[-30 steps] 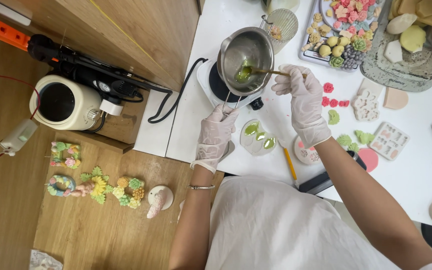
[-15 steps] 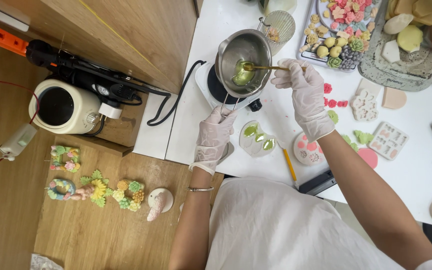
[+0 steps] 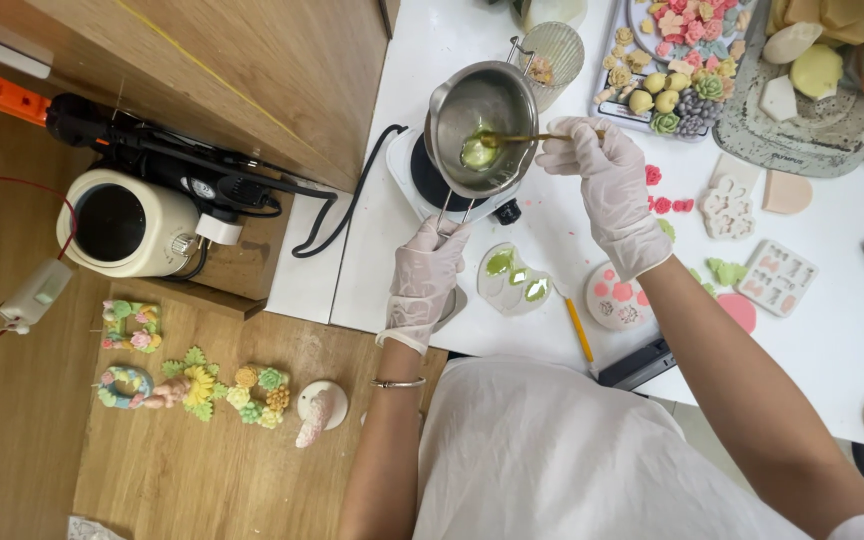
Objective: Pouring melted wax into molds to create decorative leaves and using a heat tool to smooth or adjust the wax.
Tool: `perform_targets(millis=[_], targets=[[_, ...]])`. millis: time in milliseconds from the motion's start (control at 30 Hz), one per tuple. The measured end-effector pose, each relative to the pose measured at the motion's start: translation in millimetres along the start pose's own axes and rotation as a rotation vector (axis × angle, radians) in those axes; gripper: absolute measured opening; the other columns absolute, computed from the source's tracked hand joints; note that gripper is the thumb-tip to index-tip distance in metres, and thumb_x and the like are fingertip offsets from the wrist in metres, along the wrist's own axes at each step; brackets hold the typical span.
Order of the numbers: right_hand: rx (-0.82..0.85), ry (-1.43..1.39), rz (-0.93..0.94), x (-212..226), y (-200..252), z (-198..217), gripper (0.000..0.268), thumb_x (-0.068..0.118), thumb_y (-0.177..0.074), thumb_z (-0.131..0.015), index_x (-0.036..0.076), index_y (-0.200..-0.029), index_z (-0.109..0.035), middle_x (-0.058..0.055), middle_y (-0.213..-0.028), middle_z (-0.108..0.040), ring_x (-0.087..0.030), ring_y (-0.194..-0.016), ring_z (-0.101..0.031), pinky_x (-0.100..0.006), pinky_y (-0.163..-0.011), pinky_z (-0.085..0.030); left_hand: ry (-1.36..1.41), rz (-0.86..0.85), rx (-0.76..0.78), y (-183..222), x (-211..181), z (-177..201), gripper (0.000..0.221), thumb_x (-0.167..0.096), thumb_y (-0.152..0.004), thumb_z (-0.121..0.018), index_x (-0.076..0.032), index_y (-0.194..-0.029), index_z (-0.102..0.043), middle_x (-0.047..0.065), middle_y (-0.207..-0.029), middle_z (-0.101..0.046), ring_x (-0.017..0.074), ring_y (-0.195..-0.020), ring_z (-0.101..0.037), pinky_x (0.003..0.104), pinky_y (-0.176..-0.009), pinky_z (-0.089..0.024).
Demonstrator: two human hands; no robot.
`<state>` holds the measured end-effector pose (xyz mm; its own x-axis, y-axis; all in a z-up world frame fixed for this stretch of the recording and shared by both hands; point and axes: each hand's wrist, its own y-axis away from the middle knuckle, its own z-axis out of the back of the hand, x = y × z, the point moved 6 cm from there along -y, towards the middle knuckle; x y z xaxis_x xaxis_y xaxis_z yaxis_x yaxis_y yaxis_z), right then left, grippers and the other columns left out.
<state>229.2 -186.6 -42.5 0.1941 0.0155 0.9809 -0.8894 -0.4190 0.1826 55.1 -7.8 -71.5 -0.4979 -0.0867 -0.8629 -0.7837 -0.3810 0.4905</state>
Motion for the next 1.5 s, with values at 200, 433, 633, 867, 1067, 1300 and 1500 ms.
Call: perform_targets(millis=[200, 433, 633, 867, 1067, 1300, 1500], targets=[[-0.030, -0.008, 0.038, -3, -4, 8, 0.029, 0.021, -0.114, -0.049, -0.004, -0.121, -0.061, -0.014, -0.103, -0.072, -0.020, -0.088, -0.074, -0.032, -0.086, -0.063, -0.023, 0.003, 0.005, 2, -4, 1, 0.020, -0.026, -0.096, -0.069, -0.006, -0.100, -0.069, 0.001, -0.064, -0.061, 0.0076, -0.058, -0.052, 0.027, -0.057, -0.045], [-0.058, -0.029, 0.024, -4, -2, 8, 0.029, 0.023, -0.112, -0.050, -0.004, -0.120, -0.060, -0.012, -0.103, -0.073, -0.020, -0.089, -0.075, -0.033, -0.086, -0.063, -0.056, -0.017, -0.003, 1, -2, 2, 0.020, -0.026, -0.097, -0.069, -0.006, -0.099, -0.069, 0.001, -0.063, -0.061, 0.0077, -0.058, -0.053, 0.026, -0.057, -0.046], [-0.031, -0.087, 0.107, 22, 5, 8, 0.029, 0.022, -0.113, -0.052, -0.004, -0.122, -0.062, -0.013, -0.105, -0.072, -0.021, -0.093, -0.075, -0.034, -0.090, -0.064, -0.016, -0.021, -0.005, -1, 1, 2, 0.019, -0.025, -0.096, -0.069, -0.006, -0.098, -0.069, 0.000, -0.064, -0.062, 0.0076, -0.057, -0.053, 0.026, -0.057, -0.046], [-0.005, 0.061, 0.228, 28, 17, 6, 0.028, 0.020, -0.114, -0.052, -0.004, -0.126, -0.061, -0.012, -0.115, -0.072, -0.022, -0.099, -0.074, -0.035, -0.093, -0.063, -0.036, -0.007, -0.005, 3, -4, 2, 0.020, -0.026, -0.097, -0.069, -0.006, -0.098, -0.068, 0.001, -0.063, -0.060, 0.0078, -0.057, -0.052, 0.026, -0.056, -0.045], [0.046, 0.518, 0.397, 28, 34, -5, 0.023, 0.013, -0.113, -0.053, 0.000, -0.129, -0.063, -0.010, -0.118, -0.073, -0.019, -0.104, -0.075, -0.030, -0.088, -0.060, -0.019, -0.015, 0.002, 2, -1, 1, 0.019, -0.025, -0.096, -0.069, -0.006, -0.099, -0.068, 0.000, -0.063, -0.061, 0.0072, -0.057, -0.054, 0.025, -0.056, -0.045], [0.017, 0.607, 0.433, 29, 45, -10, 0.023, 0.012, -0.111, -0.054, 0.003, -0.130, -0.063, -0.009, -0.119, -0.073, -0.017, -0.101, -0.074, -0.026, -0.082, -0.058, 0.011, 0.030, -0.003, 2, 8, 6, 0.020, -0.025, -0.095, -0.070, -0.005, -0.097, -0.069, -0.001, -0.062, -0.062, 0.0060, -0.056, -0.052, 0.025, -0.054, -0.043], [-0.005, 0.593, 0.370, 27, 55, -18, 0.024, 0.015, -0.111, -0.054, 0.004, -0.130, -0.064, -0.006, -0.116, -0.074, -0.014, -0.095, -0.075, -0.025, -0.076, -0.058, 0.092, 0.096, -0.038, 12, 6, 12, 0.019, -0.027, -0.095, -0.071, -0.008, -0.093, -0.069, -0.003, -0.060, -0.057, 0.0037, -0.049, -0.044, 0.024, -0.044, -0.035]])
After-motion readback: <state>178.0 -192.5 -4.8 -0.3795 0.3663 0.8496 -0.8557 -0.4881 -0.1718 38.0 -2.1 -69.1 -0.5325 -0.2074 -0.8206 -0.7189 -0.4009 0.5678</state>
